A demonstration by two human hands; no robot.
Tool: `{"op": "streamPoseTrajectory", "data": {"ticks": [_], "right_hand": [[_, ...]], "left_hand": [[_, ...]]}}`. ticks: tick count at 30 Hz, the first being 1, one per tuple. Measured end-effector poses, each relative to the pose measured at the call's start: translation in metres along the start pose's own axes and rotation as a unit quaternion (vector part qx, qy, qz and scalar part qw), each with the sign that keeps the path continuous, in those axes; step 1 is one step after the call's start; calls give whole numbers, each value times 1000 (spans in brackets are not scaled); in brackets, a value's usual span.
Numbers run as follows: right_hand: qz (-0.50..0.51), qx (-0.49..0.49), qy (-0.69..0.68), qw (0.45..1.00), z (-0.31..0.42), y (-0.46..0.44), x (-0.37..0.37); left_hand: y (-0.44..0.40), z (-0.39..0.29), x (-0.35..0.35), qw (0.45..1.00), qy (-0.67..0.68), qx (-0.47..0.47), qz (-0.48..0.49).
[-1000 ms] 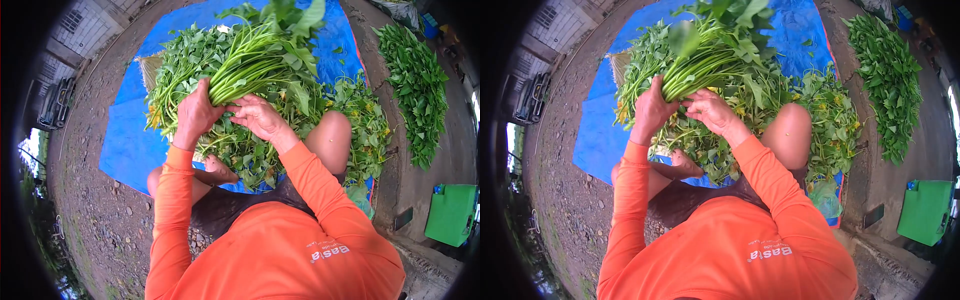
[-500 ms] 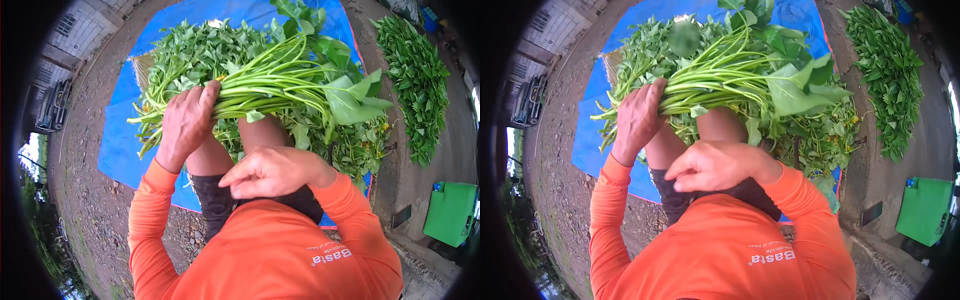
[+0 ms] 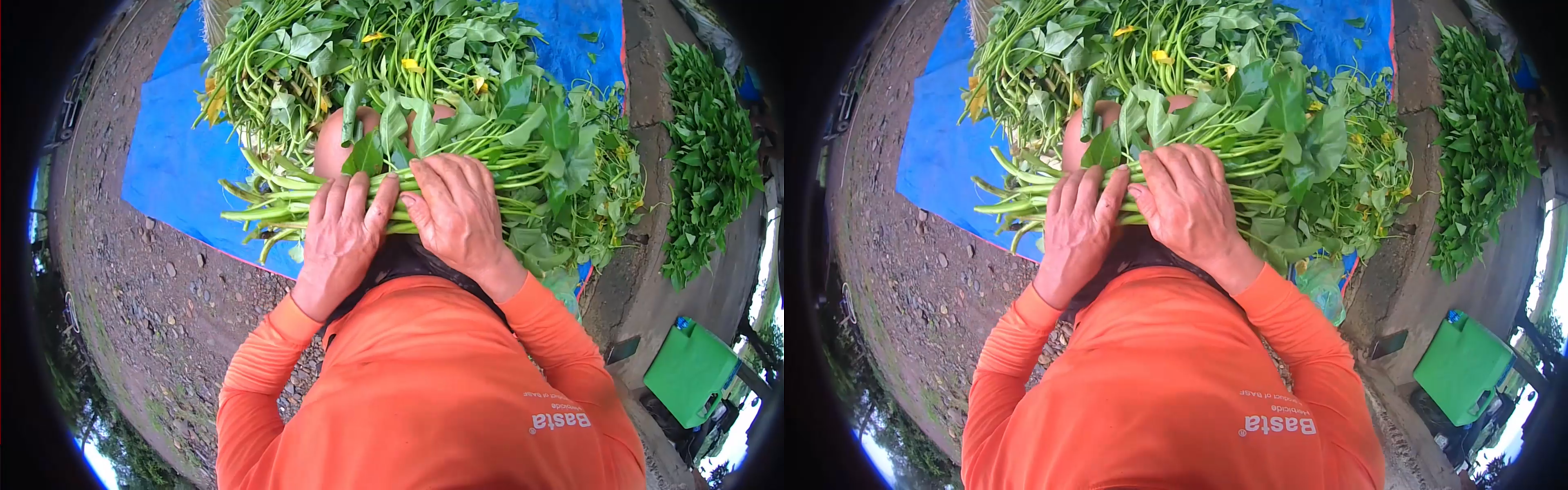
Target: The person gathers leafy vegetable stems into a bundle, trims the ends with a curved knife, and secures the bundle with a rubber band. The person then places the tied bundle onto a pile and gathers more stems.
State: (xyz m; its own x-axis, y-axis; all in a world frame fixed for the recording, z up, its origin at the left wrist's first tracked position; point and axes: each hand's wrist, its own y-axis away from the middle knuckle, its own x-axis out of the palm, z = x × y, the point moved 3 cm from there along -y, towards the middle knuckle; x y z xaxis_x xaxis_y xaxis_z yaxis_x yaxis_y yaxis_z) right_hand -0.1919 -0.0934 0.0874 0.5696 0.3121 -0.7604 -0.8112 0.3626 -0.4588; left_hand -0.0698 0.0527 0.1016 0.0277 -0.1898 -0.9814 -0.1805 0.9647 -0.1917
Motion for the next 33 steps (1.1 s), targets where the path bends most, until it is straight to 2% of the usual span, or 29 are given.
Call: {"op": "streamPoseTrajectory", "data": {"ticks": [2,4,10,12,14,15,20,22,30,33], "right_hand": [[56,12,13,998,11,5,-5],[107,19,25,994,24,4,-15],[241,27,81,967,46,4,-37],[262,31,63,963,50,4,-45],[263,30,59,963,52,5,-48],[270,38,51,961,55,7,-50],[303,52,7,952,63,20,-61],[286,62,-21,956,63,24,-62],[286,79,-47,954,63,17,-66],[241,98,-60,964,64,4,-63]], "left_hand": [[11,-10,-17,992,93,-43,80],[19,-11,-27,984,130,-61,104],[31,-3,-43,973,207,-88,51],[26,0,-52,965,220,-143,15],[19,1,-58,960,210,-185,3],[15,1,-56,969,177,-169,-10],[5,-13,-40,972,118,-191,63],[3,-18,-32,972,112,-189,86],[11,-14,-13,949,240,-206,-7],[14,-14,-14,937,266,-226,-27]]}}
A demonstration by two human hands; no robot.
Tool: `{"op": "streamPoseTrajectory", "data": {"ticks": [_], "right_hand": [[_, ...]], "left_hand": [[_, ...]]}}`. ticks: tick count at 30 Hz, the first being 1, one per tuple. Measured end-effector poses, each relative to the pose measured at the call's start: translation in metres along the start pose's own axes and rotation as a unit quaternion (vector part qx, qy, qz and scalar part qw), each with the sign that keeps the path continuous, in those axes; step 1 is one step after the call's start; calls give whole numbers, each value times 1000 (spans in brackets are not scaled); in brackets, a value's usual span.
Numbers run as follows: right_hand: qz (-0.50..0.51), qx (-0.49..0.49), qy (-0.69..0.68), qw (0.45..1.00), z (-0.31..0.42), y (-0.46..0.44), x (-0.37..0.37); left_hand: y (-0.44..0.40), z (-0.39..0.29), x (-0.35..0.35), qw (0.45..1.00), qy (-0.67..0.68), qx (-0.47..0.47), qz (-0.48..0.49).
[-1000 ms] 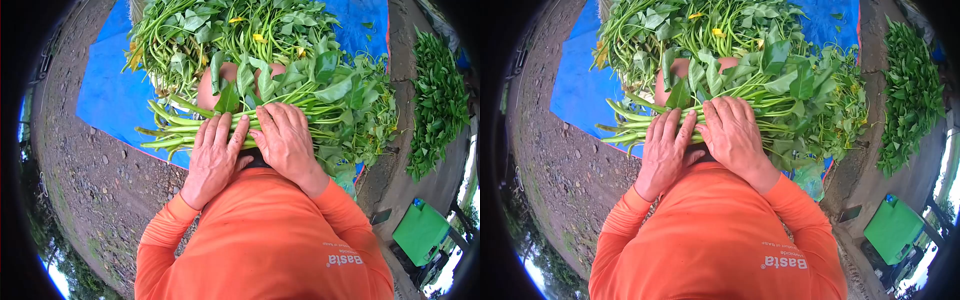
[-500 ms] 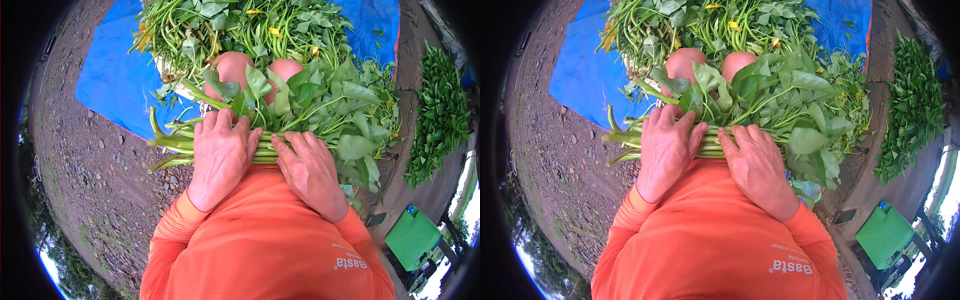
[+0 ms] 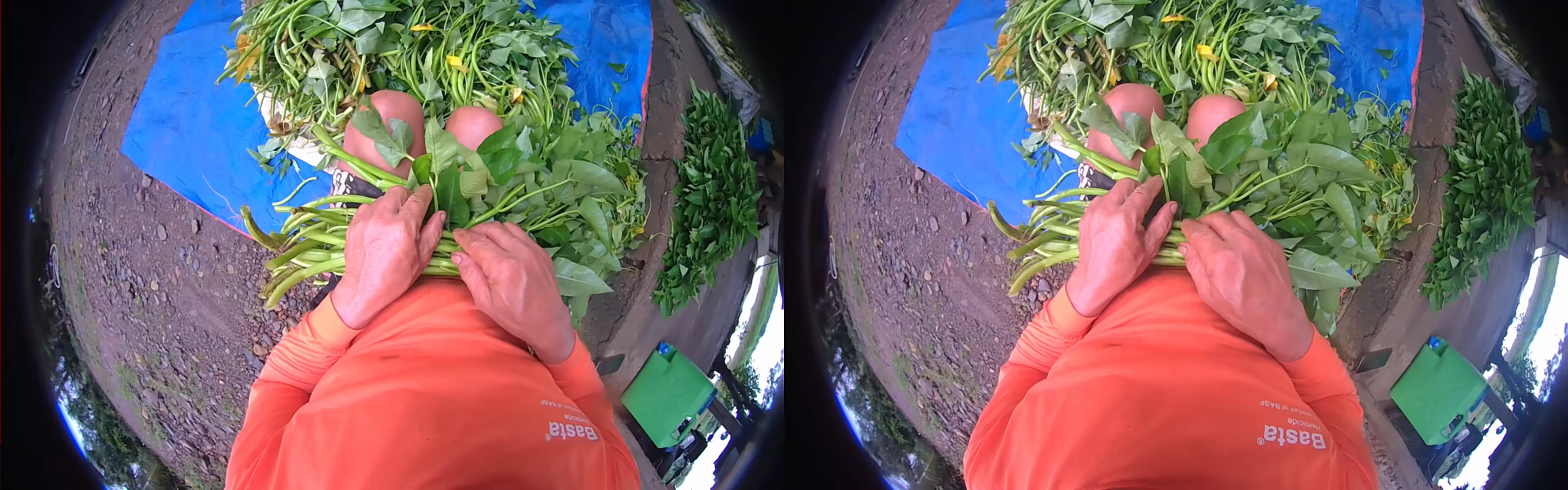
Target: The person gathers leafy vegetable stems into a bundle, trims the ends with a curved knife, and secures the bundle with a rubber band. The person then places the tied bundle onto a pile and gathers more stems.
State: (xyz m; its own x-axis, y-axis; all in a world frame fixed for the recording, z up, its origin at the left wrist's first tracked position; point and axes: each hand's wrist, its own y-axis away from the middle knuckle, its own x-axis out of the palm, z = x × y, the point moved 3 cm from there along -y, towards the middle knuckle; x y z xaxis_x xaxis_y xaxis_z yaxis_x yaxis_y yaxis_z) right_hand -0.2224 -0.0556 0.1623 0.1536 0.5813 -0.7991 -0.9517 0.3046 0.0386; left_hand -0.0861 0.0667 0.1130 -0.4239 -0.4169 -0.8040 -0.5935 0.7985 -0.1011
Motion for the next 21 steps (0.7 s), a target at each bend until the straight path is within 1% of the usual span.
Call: {"op": "streamPoseTrajectory", "data": {"ticks": [2,3,5,6,8,12,15,17,20,21], "right_hand": [[-17,-25,-21,999,-3,-12,5],[-26,-34,-32,999,-4,-15,7],[3,-27,-34,999,-7,-19,13],[17,-24,-36,999,-8,-20,17],[7,-22,-41,999,-11,-20,23],[-52,8,-69,996,-23,-17,38],[-42,33,-95,994,-28,-16,39],[-36,29,-100,994,-29,-16,39],[-36,8,-92,995,-31,-17,38],[-36,-2,-88,995,-32,-17,38]], "left_hand": [[2,4,1,999,34,-13,-17],[3,6,2,996,74,-43,-14],[3,9,2,983,151,-102,-7],[3,12,1,977,172,-127,3],[3,18,0,960,213,-180,23],[4,26,1,957,234,-171,23],[3,26,0,949,257,-178,51],[3,26,0,942,272,-183,75],[3,25,5,939,300,-153,67],[2,25,6,932,309,-175,77]]}}
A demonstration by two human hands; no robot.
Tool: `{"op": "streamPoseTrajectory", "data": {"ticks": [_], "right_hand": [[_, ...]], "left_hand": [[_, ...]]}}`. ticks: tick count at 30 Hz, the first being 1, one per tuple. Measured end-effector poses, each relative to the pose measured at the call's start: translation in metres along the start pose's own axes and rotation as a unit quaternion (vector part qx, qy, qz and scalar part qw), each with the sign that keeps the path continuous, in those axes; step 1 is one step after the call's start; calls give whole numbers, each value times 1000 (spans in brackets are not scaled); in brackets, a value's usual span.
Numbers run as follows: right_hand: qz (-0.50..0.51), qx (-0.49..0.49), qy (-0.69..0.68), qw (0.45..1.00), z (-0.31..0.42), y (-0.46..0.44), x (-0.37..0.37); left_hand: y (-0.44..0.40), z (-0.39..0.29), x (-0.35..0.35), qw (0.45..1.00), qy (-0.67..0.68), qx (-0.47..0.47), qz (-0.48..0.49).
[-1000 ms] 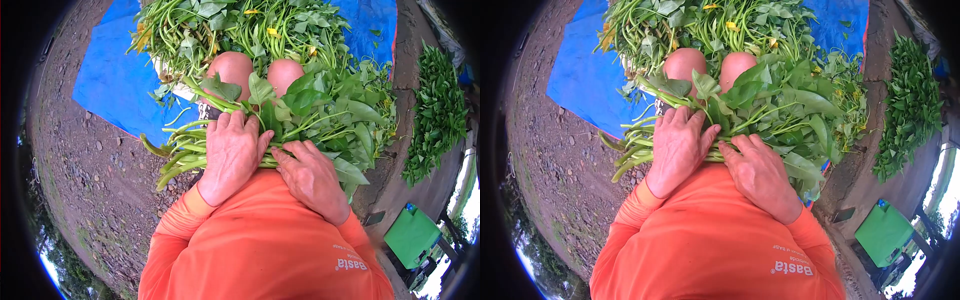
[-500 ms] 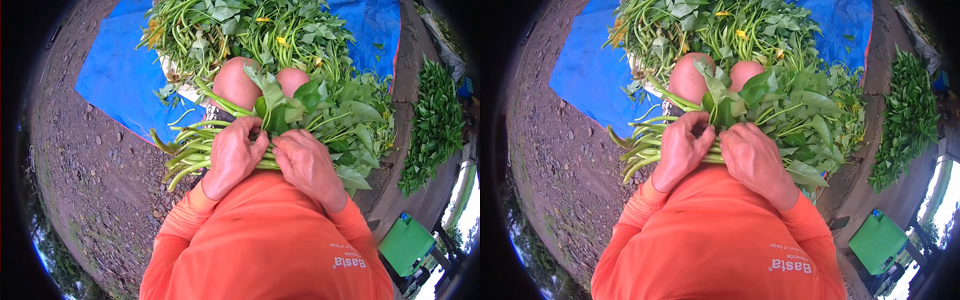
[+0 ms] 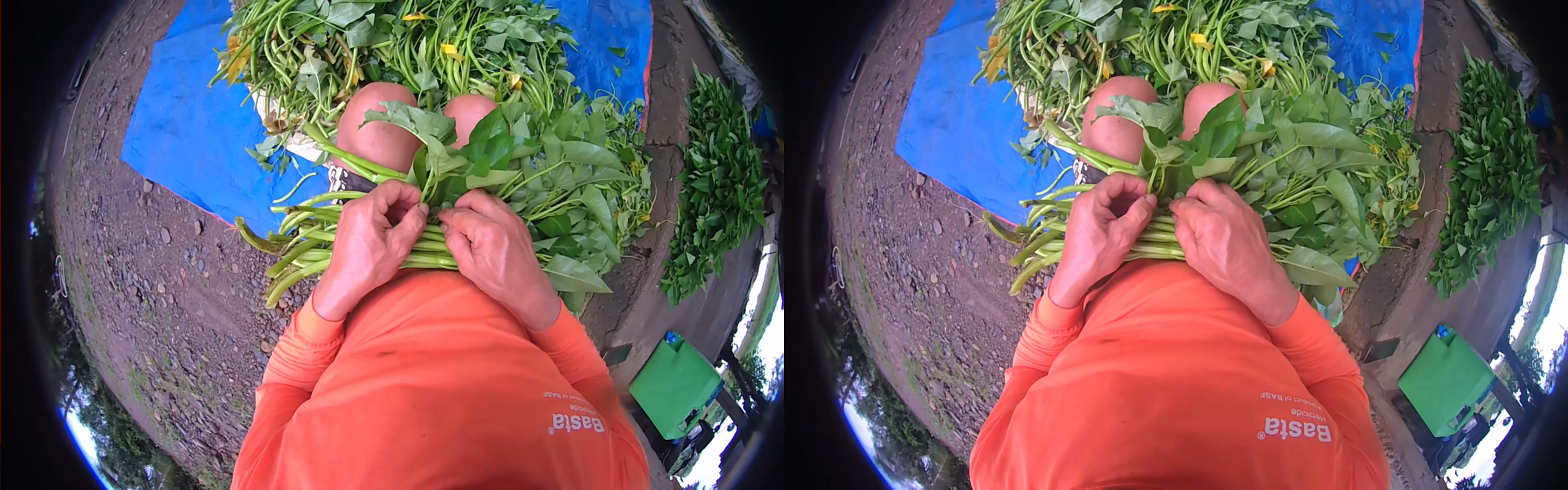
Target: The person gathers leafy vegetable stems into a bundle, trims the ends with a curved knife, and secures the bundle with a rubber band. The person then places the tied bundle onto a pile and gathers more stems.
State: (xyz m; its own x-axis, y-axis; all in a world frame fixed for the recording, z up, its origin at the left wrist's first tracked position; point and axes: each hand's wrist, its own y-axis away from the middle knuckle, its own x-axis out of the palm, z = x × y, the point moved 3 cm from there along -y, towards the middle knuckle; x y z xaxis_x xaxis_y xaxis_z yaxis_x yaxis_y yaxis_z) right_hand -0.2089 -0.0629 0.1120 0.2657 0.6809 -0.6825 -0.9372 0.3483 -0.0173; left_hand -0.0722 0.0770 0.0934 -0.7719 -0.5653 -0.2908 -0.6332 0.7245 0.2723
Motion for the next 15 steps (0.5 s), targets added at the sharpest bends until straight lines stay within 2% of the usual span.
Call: {"op": "streamPoseTrajectory", "data": {"ticks": [2,3,6,7,10,13,15], "right_hand": [[-10,9,-11,1000,-2,1,1],[-14,13,-16,1000,-3,0,2],[-9,23,46,999,6,-10,1],[-26,18,27,999,6,-14,4],[-5,51,-10,999,-1,-16,3],[-32,-26,35,999,5,-16,-3],[26,-98,98,990,6,-18,-5]], "left_hand": [[-3,1,0,998,22,-54,11],[-6,-1,-1,999,11,-39,12],[-7,2,5,992,115,-53,28],[-8,3,6,992,117,-32,22],[-9,0,6,992,109,-46,49],[-9,6,1,997,66,26,43],[-12,13,-2,994,81,32,72]]}}
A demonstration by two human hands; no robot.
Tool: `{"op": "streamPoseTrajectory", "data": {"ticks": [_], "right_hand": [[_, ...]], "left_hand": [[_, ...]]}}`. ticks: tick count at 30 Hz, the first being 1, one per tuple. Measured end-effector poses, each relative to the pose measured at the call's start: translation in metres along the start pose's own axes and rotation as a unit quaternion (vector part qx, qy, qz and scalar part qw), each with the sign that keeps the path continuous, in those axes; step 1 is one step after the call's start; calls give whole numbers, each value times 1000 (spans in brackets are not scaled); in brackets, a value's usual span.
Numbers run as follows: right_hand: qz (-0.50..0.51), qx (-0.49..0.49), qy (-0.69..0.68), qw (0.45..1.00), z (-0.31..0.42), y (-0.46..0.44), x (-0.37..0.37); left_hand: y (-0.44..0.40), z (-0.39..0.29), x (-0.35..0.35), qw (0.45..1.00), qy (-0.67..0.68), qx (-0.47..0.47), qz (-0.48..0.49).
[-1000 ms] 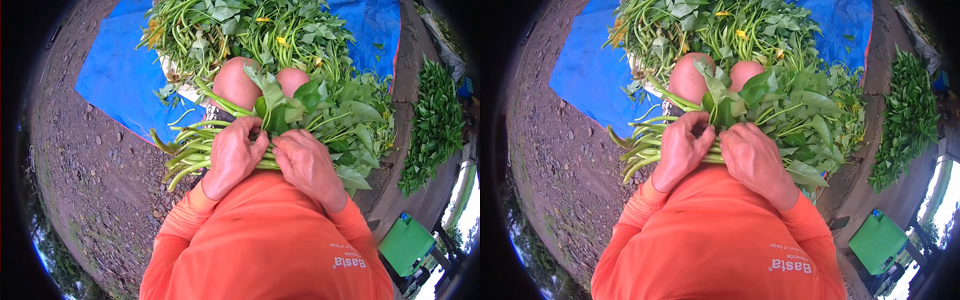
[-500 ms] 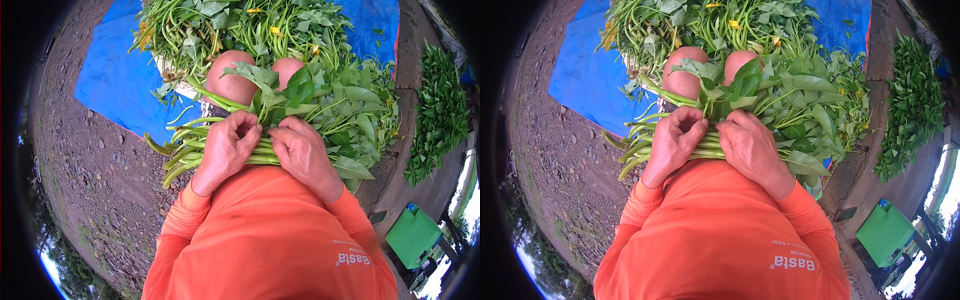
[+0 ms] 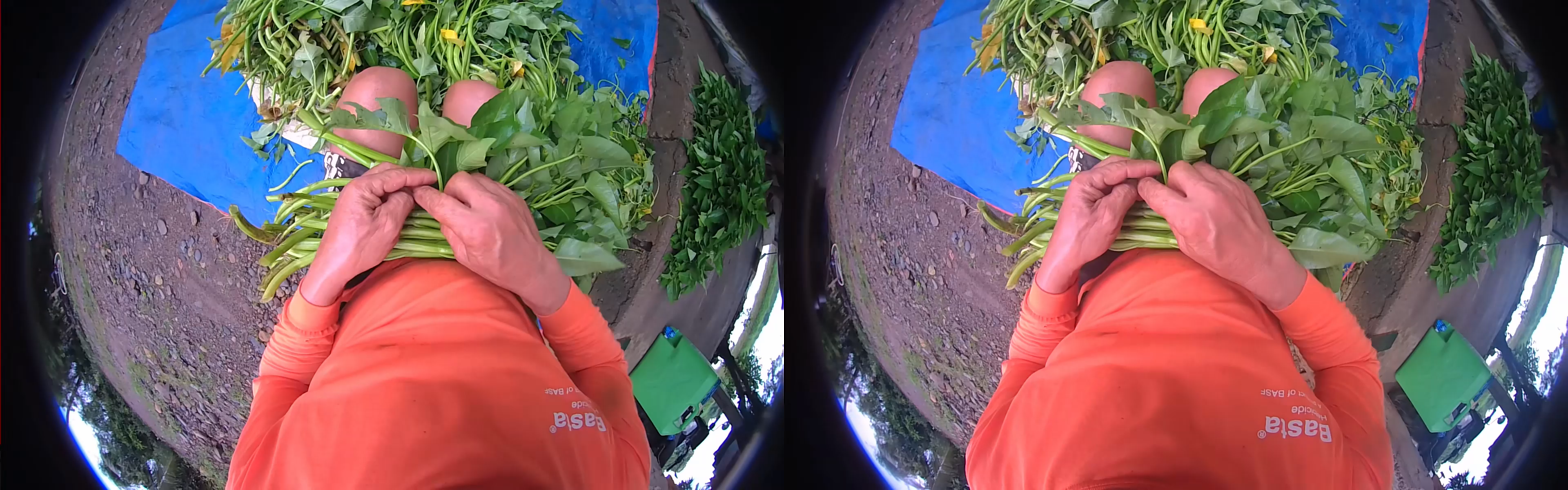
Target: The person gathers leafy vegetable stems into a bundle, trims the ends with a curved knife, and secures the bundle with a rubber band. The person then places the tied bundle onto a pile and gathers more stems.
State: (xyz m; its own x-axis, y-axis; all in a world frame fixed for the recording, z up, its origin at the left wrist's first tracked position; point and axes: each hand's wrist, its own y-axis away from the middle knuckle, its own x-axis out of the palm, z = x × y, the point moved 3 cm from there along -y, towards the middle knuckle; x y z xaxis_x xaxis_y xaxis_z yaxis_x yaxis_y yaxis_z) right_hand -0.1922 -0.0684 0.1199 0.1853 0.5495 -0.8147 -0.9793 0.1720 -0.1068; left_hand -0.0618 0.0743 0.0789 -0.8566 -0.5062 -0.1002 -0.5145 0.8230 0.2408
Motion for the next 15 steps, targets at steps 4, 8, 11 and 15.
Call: {"op": "streamPoseTrajectory", "data": {"ticks": [4,8,11,15], "right_hand": [[68,-89,99,989,-1,-13,-16],[113,-115,137,977,-1,-23,-26],[107,-128,143,976,0,-22,-24],[92,-137,143,976,-2,-22,-25]], "left_hand": [[0,-9,0,998,-29,-52,-18],[11,-29,-8,942,-258,34,-211],[19,-37,-6,908,-361,46,-207],[20,-34,-6,886,-426,74,-166]]}}
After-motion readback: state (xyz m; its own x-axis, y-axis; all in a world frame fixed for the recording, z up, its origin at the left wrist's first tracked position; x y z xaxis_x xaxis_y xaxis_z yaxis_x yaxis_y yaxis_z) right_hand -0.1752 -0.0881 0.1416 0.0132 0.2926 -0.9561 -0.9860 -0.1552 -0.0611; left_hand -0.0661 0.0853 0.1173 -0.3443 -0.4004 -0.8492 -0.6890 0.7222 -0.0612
